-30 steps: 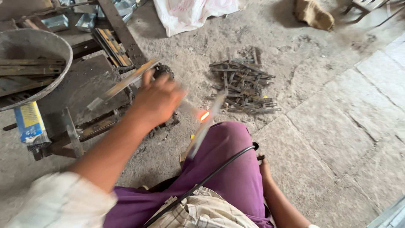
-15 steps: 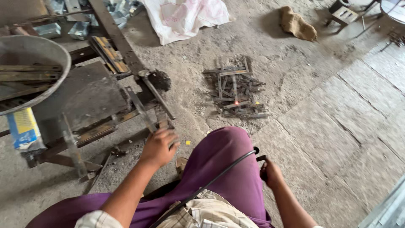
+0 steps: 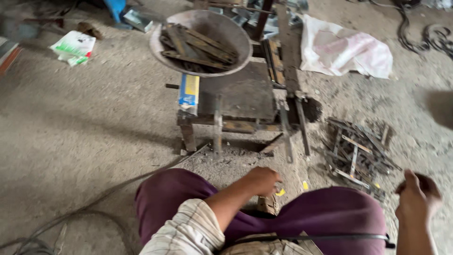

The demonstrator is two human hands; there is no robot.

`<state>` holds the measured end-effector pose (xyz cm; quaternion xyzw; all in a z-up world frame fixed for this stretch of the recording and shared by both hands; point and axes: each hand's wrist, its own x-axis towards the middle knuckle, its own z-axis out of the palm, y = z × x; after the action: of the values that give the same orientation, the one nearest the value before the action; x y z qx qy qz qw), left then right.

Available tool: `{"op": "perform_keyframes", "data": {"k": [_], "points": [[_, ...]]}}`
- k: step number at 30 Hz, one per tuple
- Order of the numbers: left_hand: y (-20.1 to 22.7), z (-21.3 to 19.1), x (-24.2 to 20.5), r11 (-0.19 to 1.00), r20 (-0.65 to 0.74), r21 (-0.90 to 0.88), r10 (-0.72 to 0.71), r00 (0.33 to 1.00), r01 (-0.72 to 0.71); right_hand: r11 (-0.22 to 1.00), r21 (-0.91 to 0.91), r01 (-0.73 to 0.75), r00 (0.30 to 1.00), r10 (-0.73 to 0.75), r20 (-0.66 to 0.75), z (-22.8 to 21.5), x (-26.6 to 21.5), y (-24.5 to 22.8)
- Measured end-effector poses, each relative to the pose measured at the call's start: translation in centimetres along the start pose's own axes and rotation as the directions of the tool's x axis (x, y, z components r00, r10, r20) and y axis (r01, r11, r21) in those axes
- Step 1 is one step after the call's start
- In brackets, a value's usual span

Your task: The person sits on the floor and welds small metal brackets using a handheld welding torch. They pick up brackets from a bowl, position them on a metal jig, and weld them, creating sparks. The person repeats this process for several brackets.

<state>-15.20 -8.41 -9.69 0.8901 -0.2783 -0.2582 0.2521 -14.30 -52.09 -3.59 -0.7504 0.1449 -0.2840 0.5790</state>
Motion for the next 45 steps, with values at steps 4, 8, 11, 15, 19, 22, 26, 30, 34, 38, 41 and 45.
{"op": "perform_keyframes", "data": {"k": [4, 8, 11, 15, 19, 22, 26, 30, 34, 38, 41, 45], "points": [[1.2, -0.9, 0.2, 0.995, 0.126, 0.103, -0.017, 0.992, 0.004, 0.942, -0.285, 0.175, 0.941, -0.074, 0.331, 13.3, -1.3, -9.0], [1.4, -2.0, 0.1, 0.998, 0.136, 0.050, 0.037, 0.990, -0.044, 0.554, -0.707, 0.440, 0.827, 0.056, 0.559, 26.9, -4.4, -16.8], [1.5, -2.9, 0.3, 0.987, 0.150, 0.134, 0.068, 0.986, -0.089, 0.628, -0.518, 0.580, 0.655, 0.018, 0.756, 35.2, -6.3, -19.8], [0.8, -3.6, 1.1, 0.989, 0.157, 0.102, 0.090, 0.983, -0.107, 0.620, -0.468, 0.631, 0.553, 0.064, 0.831, 45.2, -6.5, -20.5], [0.1, -4.0, 1.6, 0.997, 0.106, 0.005, 0.078, 0.991, -0.079, 0.616, -0.340, 0.711, 0.473, -0.061, 0.879, 53.5, -3.4, -18.3], [-0.2, -5.4, 1.9, 0.998, 0.116, 0.024, 0.060, 0.991, -0.063, 0.515, -0.362, 0.777, 0.455, -0.062, 0.888, 58.5, -0.6, -15.2], [-0.7, -6.6, 0.8, 0.994, 0.020, -0.024, 0.105, 0.994, -0.104, 0.395, -0.351, 0.849, 0.405, -0.059, 0.912, 62.5, 1.9, -11.9], [-1.3, -6.7, 0.7, 0.992, -0.015, -0.038, 0.121, 0.993, -0.121, 0.246, -0.509, 0.825, 0.488, 0.143, 0.861, 64.4, 1.5, -12.6], [-1.6, -6.5, 1.6, 0.993, 0.026, -0.024, 0.115, 0.993, -0.115, 0.386, -0.519, 0.762, 0.548, 0.043, 0.836, 63.1, 0.3, -14.5], [-1.6, -6.1, 1.6, 0.993, -0.038, -0.026, 0.112, 0.993, -0.113, 0.428, -0.598, 0.678, 0.649, 0.034, 0.760, 62.9, -0.8, -14.2], [-1.3, -5.9, 1.7, 0.994, 0.010, 0.014, 0.109, 0.994, -0.109, 0.398, -0.578, 0.713, 0.608, 0.060, 0.792, 62.7, -0.8, -14.2], [-1.5, -5.4, 1.9, 0.995, 0.027, 0.027, 0.100, 0.995, -0.101, 0.406, -0.623, 0.669, 0.621, 0.155, 0.768, 62.9, -1.7, -14.9]]}}
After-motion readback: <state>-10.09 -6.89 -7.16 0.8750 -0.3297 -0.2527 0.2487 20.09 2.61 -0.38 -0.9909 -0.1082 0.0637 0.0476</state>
